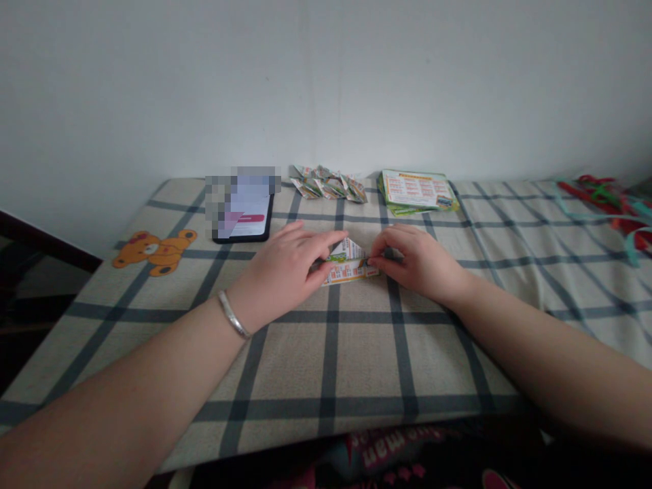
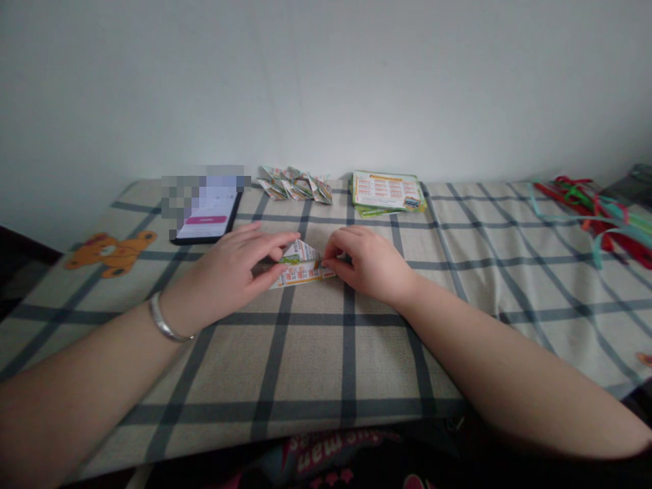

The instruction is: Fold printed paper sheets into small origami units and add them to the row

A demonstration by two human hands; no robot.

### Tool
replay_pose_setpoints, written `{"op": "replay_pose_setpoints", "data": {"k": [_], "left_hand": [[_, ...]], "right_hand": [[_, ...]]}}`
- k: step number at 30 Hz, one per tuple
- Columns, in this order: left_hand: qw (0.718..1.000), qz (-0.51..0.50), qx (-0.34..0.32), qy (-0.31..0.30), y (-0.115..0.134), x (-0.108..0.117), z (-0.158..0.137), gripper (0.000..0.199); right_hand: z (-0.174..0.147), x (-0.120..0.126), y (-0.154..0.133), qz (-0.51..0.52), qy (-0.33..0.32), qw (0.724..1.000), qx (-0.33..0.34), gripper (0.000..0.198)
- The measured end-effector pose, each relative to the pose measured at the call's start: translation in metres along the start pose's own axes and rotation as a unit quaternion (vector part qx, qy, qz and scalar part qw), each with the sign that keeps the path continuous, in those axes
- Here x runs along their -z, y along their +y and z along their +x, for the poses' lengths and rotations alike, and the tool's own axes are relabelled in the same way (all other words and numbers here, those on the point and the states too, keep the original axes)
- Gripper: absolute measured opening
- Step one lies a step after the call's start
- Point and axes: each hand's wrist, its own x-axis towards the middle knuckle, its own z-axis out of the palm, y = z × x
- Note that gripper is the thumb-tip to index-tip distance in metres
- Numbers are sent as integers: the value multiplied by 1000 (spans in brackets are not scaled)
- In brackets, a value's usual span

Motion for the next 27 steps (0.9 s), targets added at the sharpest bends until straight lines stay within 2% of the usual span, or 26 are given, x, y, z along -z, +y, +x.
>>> {"op": "replay_pose_setpoints", "data": {"k": [12,17,20,27], "left_hand": [[998,11,-34,60,4,3,-2,12],[990,14,-94,102,7,6,-2,8],[987,20,-127,98,8,8,-3,11],[992,25,-110,54,7,6,-2,9]], "right_hand": [[-1,-1,-7,11,51,998,37,8],[1,0,-6,14,44,995,89,7],[3,2,-6,7,40,993,115,5],[2,3,-7,-57,25,992,112,8]]}}
